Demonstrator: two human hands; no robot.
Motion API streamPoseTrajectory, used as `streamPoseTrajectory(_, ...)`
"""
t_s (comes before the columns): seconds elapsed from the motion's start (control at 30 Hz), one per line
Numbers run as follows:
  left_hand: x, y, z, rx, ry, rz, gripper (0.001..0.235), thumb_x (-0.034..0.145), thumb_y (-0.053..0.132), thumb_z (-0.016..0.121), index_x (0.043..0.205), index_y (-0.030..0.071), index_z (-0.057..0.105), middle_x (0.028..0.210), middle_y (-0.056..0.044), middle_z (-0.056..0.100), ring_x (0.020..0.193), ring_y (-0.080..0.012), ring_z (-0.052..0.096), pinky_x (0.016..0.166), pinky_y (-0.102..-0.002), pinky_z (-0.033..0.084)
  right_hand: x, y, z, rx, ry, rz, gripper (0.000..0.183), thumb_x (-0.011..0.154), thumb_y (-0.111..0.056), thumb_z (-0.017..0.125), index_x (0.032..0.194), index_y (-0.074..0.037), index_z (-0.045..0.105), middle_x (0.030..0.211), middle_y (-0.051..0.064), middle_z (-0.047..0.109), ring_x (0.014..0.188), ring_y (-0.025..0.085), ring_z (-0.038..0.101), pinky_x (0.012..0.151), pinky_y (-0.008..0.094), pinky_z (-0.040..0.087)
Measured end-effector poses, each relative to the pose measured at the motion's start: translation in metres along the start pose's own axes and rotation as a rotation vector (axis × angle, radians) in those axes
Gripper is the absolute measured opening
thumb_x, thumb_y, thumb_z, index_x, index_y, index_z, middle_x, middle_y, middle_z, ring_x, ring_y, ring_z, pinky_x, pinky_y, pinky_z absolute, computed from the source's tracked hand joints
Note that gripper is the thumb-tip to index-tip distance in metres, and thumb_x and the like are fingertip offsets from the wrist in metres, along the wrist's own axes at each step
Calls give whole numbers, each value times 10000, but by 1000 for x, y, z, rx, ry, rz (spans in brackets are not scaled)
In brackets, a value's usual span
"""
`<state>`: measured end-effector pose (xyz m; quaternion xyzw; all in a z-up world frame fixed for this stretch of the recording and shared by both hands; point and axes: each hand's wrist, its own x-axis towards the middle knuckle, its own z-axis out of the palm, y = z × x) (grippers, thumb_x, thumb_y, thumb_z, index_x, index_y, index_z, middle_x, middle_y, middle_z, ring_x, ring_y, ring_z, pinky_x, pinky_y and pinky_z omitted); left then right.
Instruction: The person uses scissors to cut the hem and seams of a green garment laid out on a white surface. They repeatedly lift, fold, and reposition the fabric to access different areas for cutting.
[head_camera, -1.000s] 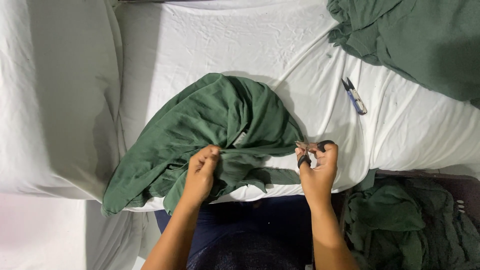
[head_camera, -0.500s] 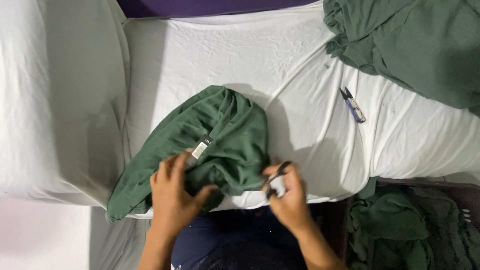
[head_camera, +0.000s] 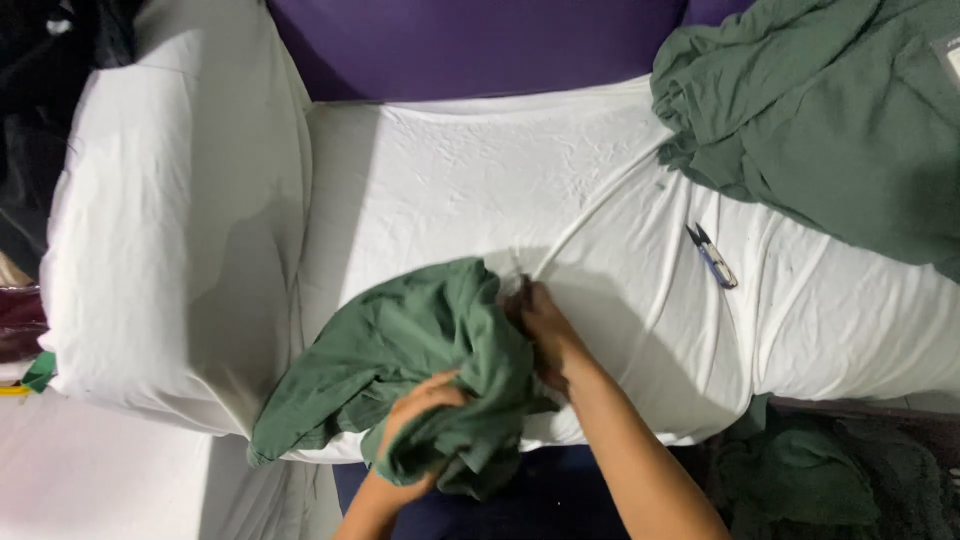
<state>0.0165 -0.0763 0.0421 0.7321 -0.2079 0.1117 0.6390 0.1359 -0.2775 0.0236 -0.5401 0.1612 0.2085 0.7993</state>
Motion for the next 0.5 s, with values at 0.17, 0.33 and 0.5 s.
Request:
streamPoseTrajectory(0.17,22,-2,-4,13,-47,94,401,945,427,581,1132,82,662,1168,-134,723,1209,-355,684,1047,-441,528,-17,-71,54,-75,-161,-235,217,881,-130,698,1051,5,707,917,135,746,805,254,727,725,361,617)
streamPoseTrajectory(0.33,92,10,-29,-165,296,308,485,828,65,756,1267,-78,608,1253,-249,677,1218,-334,643,1107,-452,486,-2,-149,37,219,167,-621,268,828,-3,836,1005,-82,652,871,52,733,754,182,751,718,309,659)
streamPoseTrajectory(0.5,126,56,-48,-166,428,298,370,919,37,734,1207,-46,516,1199,-188,629,1230,-338,622,1159,-486,462,-57,-191,19,140,14,-1045,319,985,-32,793,1027,-139,495,1141,209,757,978,217,786,902,305,667)
